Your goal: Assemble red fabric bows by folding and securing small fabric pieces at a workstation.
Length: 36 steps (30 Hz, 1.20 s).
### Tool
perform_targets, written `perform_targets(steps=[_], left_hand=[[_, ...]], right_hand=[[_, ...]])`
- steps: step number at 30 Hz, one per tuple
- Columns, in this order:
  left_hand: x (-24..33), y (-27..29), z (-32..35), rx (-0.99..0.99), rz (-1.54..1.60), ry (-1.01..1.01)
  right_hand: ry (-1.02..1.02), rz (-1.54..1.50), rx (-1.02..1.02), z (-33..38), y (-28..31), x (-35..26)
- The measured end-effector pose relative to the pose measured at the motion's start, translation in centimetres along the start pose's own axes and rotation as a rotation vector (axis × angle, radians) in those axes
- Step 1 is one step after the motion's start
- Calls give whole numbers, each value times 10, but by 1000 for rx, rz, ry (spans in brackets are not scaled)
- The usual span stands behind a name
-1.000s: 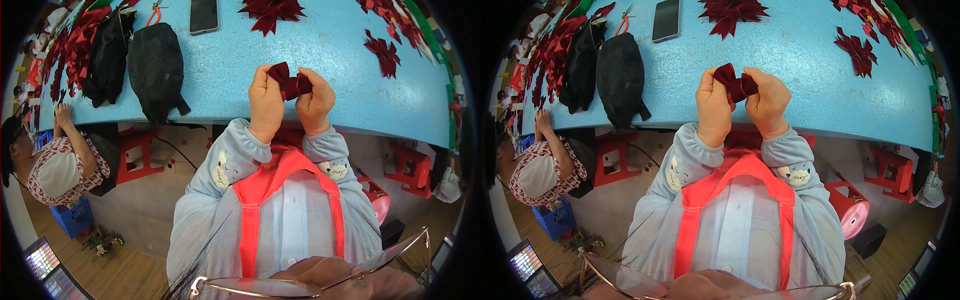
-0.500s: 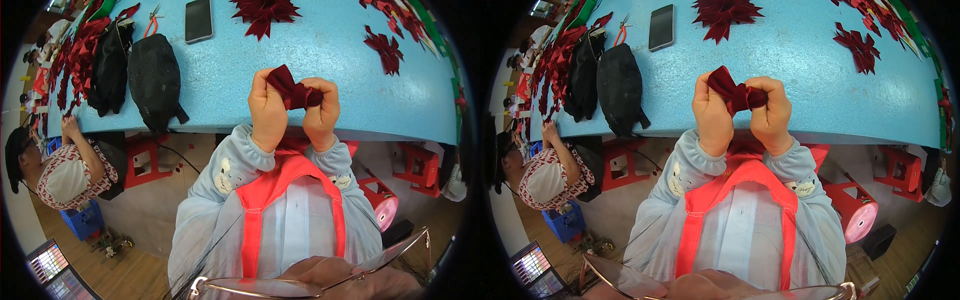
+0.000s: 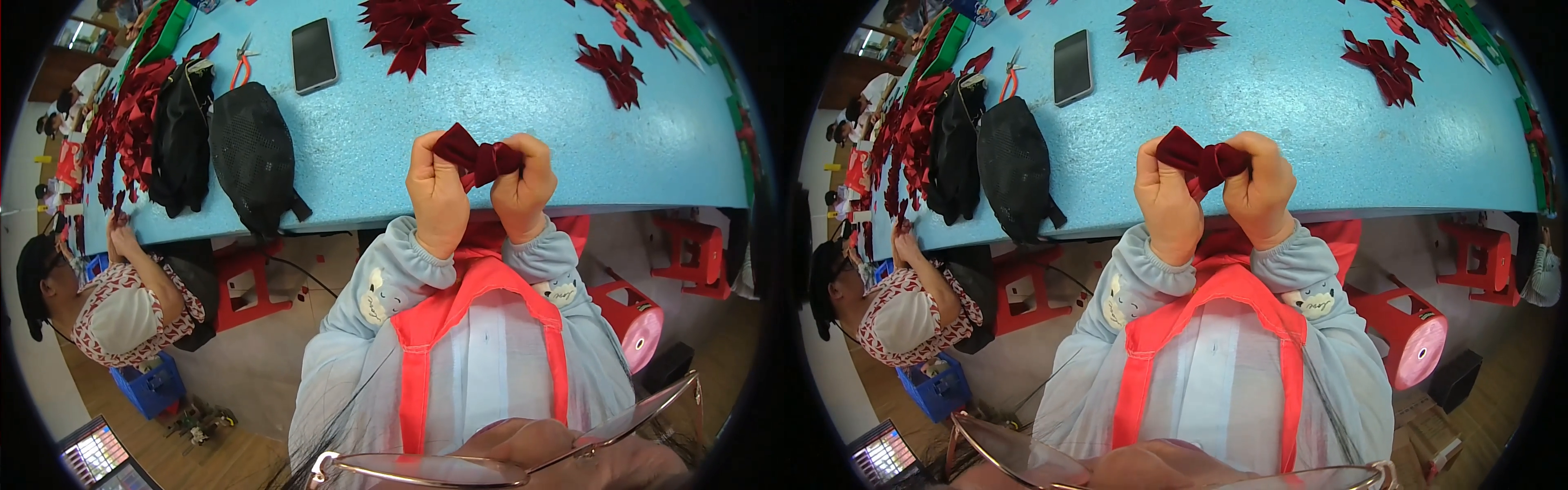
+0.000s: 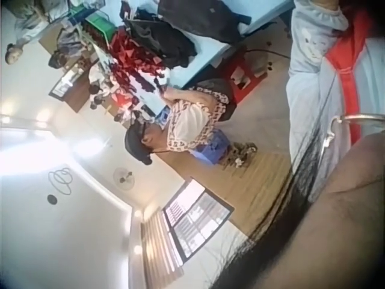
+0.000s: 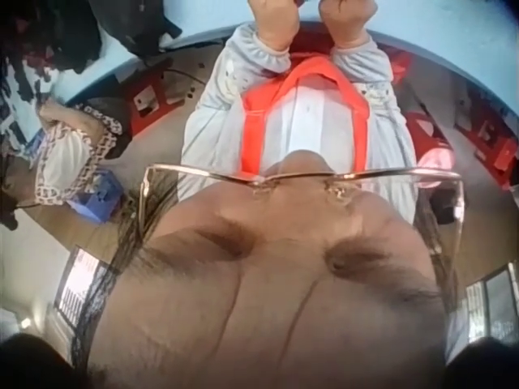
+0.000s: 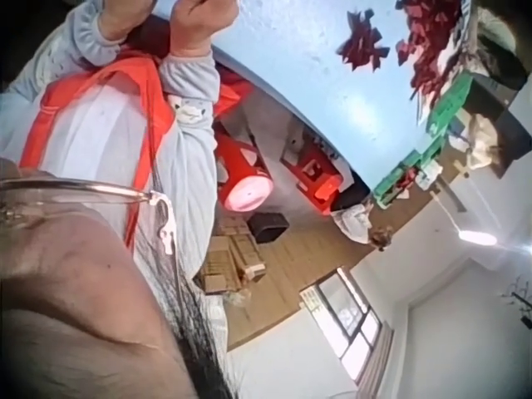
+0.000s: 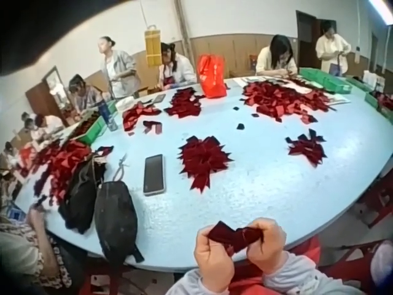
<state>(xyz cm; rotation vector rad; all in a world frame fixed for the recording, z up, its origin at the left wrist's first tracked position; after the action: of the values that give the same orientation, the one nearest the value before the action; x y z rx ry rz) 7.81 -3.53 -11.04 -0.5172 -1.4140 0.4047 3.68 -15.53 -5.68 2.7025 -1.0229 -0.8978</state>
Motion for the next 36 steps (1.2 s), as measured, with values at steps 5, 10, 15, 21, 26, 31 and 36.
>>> perform_targets(steps=[5,10,15,21,26,31,36], left_hand=[[-7,-1,-2,21,-38,-5],[-2,-9,-6,-36,-94,-91],[-10,-23,-1,-141,189,56],[-27,-12,-3,-20,351,176],[-43,-6,-4,-3,357,324],[-48,3,-10,85,198,302],[-14,5,-14,117,-417,-132]], right_hand=[[-101,-145,-39,0,0,8],[-90,-258,-108,-12,-2,8],[-58,-231,-73,-8,0,0],[-46,-166,9,-4,0,-4],[-288,-388,46,16,-14,23],[-208,-221,62,19,-6,26],[168,96,-35,9,4,-1]])
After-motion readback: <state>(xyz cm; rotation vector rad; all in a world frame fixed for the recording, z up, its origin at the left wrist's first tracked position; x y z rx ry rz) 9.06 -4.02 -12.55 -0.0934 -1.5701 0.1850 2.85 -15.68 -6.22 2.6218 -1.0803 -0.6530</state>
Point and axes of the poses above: each hand's wrist, its own z-axis away from the middle knuckle, its own y-axis out of the back of the hand, x = y × z, the point moved 9 cm from there along -z, towards the middle knuckle, and after that the axes turned 11 degrees about y, right-handed, at the moved point
